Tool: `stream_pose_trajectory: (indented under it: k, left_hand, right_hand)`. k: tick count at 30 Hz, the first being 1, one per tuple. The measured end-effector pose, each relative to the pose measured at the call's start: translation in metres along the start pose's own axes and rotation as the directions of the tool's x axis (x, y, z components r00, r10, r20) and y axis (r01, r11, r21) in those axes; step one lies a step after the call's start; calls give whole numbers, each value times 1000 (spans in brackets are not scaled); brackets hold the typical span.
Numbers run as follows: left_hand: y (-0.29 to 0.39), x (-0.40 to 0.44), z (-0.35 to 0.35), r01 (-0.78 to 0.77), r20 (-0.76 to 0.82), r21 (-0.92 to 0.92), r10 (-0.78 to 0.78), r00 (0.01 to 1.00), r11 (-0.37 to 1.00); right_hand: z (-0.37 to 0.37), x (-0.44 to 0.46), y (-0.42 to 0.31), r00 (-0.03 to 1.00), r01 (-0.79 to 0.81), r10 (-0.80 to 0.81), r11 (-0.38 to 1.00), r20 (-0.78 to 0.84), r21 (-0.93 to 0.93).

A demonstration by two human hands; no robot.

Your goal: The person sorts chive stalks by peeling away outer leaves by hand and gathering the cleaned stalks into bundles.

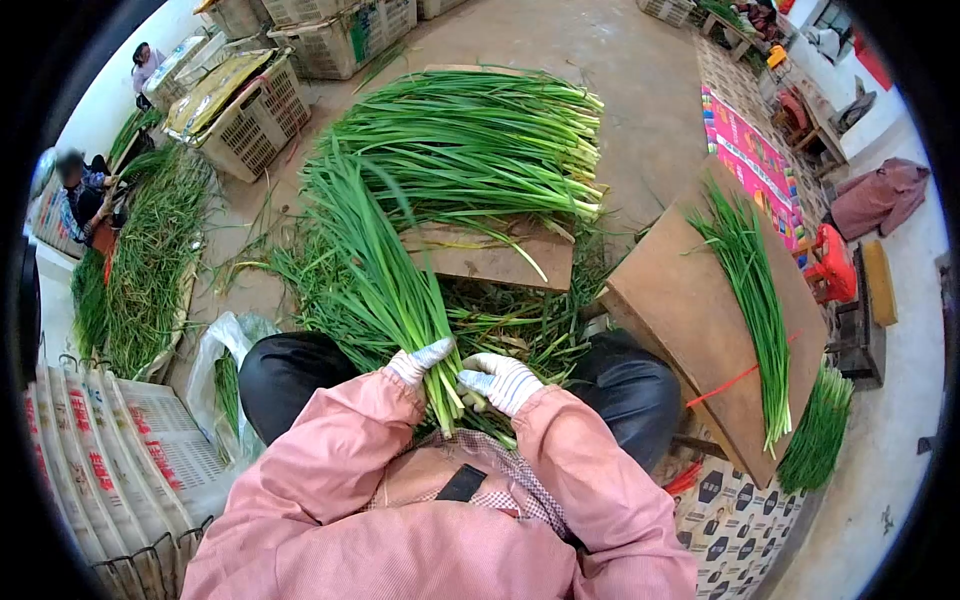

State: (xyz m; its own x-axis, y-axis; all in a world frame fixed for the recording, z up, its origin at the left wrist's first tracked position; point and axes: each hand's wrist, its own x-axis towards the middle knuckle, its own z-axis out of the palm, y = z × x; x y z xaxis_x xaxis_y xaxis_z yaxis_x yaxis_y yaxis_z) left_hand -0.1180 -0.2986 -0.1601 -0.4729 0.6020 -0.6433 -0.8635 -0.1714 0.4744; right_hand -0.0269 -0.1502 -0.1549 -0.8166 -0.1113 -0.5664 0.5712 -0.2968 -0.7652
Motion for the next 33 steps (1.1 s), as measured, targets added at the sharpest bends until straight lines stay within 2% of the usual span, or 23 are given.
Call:
stream_pose_trajectory:
  k: [1, 3, 4, 6, 8, 10, 11, 13, 14, 16, 18, 20, 21, 22, 24, 25, 27, 28, 30, 31, 32, 33]
  left_hand:
    - [1, 3, -2, 35, 14, 17, -35, 999, 999]
    - [2, 3, -1, 71, 41, 12, -71, 997, 997]
    - [-1, 5, -2, 72, 42, 11, -72, 997, 997]
    - [-8, 8, -4, 43, 48, -101, -38, 998, 994]
    - [-11, 5, -5, 49, 40, -118, -45, 998, 992]
    - [-8, -5, 2, -58, 12, -171, 61, 998, 984]
    - [-7, -7, 2, -62, 11, -171, 65, 998, 983]
    - [-5, -9, 3, 26, 17, -212, -23, 1000, 977]
    - [-5, -9, 2, 26, 17, -212, -23, 1000, 977]
    - [-5, -9, 1, -115, 62, -61, 119, 991, 991]
    - [-4, -7, -3, -98, 101, -48, 103, 990, 994]
    - [5, -16, 3, 52, 197, -111, -29, 980, 992]
    - [3, -12, 3, 65, 195, -158, -34, 980, 985]
    - [2, -9, 0, 140, 250, -217, -83, 965, 966]
    - [-1, -6, -1, 93, 280, -345, 8, 960, 934]
    - [0, -5, -3, 94, 279, -345, 7, 960, 934]
    - [4, -1, -7, 74, 291, -335, 29, 956, 939]
    - [4, 0, -9, 71, 288, -336, 31, 957, 939]
    - [5, 4, -13, 187, 269, -365, -89, 959, 912]
    - [1, 10, -20, 120, 190, -308, -63, 980, 944]
    - [-2, 14, -25, 120, 189, -308, -63, 980, 944]
    - [-1, 11, -23, 52, 160, -241, -13, 987, 969]
  right_hand:
    - [0, 0, 2, 1000, -2, 2, 1000, -2, -2]
    - [3, -3, 0, 981, 74, -132, 928, -139, -365]
    - [7, -6, -5, 981, 72, -131, 928, -140, -365]
    - [12, -10, -15, 981, -46, -14, 953, -194, -299]
    - [12, -9, -13, 981, -45, -12, 957, -195, -287]
    - [16, -8, -11, 975, -13, -40, 972, -221, -235]
    - [17, -8, -13, 975, -10, -43, 972, -218, -236]
    - [18, -10, -17, 986, -10, 0, 998, -167, -58]
    - [17, -9, -18, 986, -10, 0, 998, -167, -58]
    - [17, -4, -21, 982, -26, -37, 943, -184, -331]
    - [18, -5, -20, 982, -37, -14, 964, -186, -265]
    - [17, -3, -11, 978, 32, -26, 999, -208, 28]
    - [21, -4, -15, 973, 81, -42, 983, -229, 162]
    - [23, -3, -15, 957, 104, -42, 973, -287, 204]
    - [23, -2, -11, 955, 177, -89, 935, -282, 306]
    - [25, -1, -10, 955, 176, -88, 935, -282, 307]
    - [30, 3, -10, 926, 357, -246, 814, -285, 459]
    - [28, 4, -9, 928, 354, -245, 814, -282, 460]
    - [23, 9, -10, 959, 211, -127, 917, -254, 338]
    - [24, 10, -12, 961, 146, -61, 940, -269, 308]
    - [23, 12, -13, 961, 146, -61, 940, -269, 309]
    - [23, 14, -14, 974, 155, -114, 966, -195, 208]
